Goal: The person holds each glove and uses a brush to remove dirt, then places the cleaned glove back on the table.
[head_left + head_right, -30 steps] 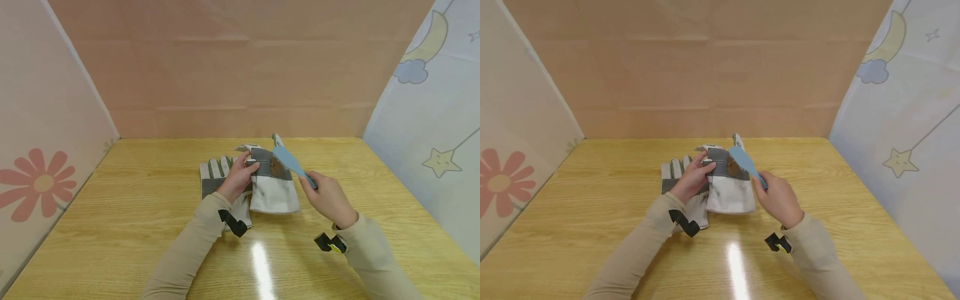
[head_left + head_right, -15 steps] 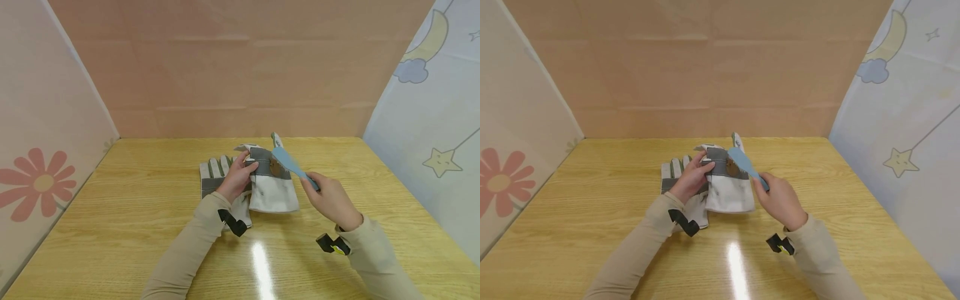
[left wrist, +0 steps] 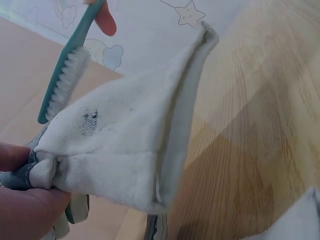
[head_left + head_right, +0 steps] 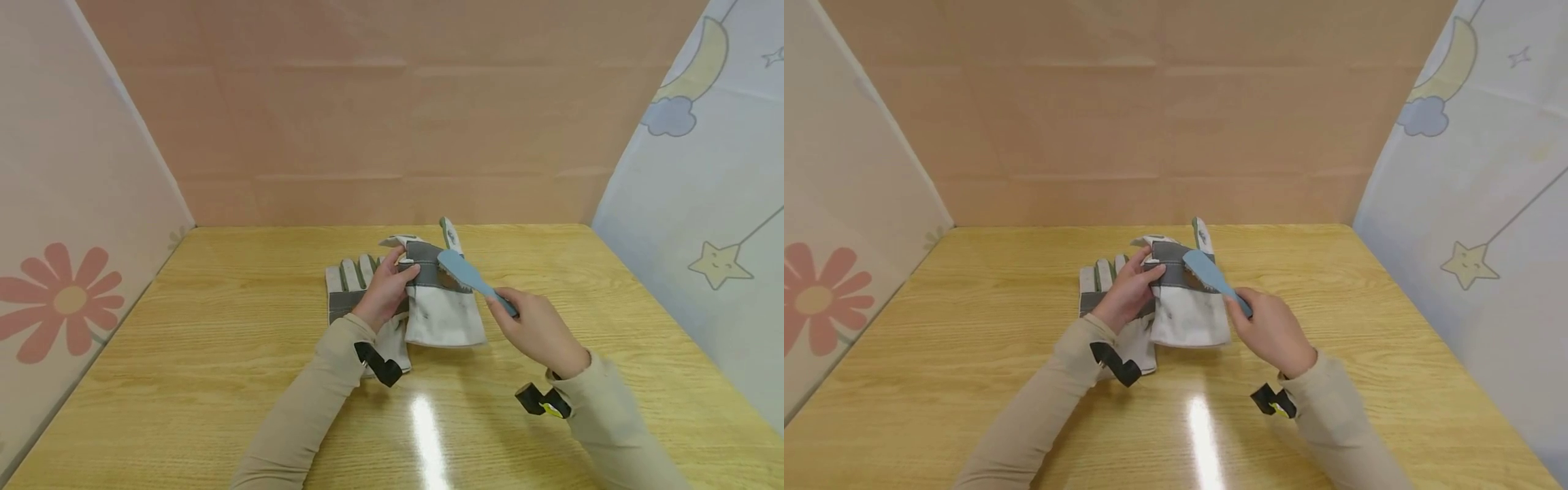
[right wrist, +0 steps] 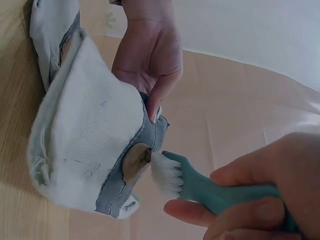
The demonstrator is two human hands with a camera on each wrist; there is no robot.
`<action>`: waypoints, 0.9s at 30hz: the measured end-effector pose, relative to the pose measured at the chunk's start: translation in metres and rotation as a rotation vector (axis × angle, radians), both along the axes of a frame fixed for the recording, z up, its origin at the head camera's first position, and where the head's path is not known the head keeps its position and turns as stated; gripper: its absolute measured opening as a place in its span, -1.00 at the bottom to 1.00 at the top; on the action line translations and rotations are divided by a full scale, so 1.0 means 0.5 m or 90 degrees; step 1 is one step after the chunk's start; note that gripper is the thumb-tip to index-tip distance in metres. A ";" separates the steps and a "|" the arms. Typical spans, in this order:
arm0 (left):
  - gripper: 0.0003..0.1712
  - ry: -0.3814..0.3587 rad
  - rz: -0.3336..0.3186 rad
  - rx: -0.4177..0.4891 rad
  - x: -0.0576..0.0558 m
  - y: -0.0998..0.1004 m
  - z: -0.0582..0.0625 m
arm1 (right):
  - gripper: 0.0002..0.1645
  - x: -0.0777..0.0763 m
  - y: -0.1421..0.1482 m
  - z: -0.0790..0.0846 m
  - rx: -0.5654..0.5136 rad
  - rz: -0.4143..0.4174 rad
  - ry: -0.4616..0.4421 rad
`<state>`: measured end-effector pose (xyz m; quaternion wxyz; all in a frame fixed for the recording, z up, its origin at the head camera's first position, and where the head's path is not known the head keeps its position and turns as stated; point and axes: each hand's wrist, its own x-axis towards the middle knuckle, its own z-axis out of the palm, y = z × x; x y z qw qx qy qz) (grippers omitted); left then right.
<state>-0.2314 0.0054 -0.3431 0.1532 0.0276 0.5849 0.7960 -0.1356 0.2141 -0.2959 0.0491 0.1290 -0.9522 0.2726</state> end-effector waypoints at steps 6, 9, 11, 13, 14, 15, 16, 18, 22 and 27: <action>-0.32 -0.004 -0.006 -0.002 0.001 0.001 0.002 | -0.67 -0.005 0.000 0.001 -0.008 -0.013 0.055; -0.32 -0.005 -0.013 -0.007 0.002 0.003 0.002 | -0.67 -0.009 -0.004 0.000 -0.014 -0.016 0.057; -0.32 -0.004 -0.018 -0.007 0.003 0.004 0.001 | -0.65 -0.010 -0.007 -0.002 -0.018 -0.014 0.048; -0.32 -0.004 -0.018 -0.005 0.002 0.004 0.000 | -0.64 -0.011 -0.009 -0.003 -0.020 -0.008 0.033; -0.32 -0.003 -0.016 -0.004 0.001 0.004 0.000 | -0.63 -0.011 -0.010 -0.003 -0.017 -0.005 0.027; -0.32 -0.003 -0.012 -0.005 0.000 0.003 0.000 | -0.63 -0.011 -0.010 -0.003 -0.015 -0.002 0.021; -0.33 -0.001 -0.008 -0.006 -0.001 0.001 -0.001 | -0.63 -0.011 -0.009 -0.003 -0.011 0.001 0.016; -0.32 0.001 -0.002 -0.008 -0.004 -0.001 -0.003 | -0.62 -0.009 -0.006 -0.003 -0.002 0.004 0.003; -0.32 0.003 -0.004 -0.017 -0.006 -0.006 -0.005 | -0.61 -0.006 0.003 -0.001 0.012 0.007 0.001; -0.32 -0.007 -0.005 -0.013 -0.008 -0.003 -0.003 | -0.65 -0.011 0.004 0.002 -0.004 -0.004 0.037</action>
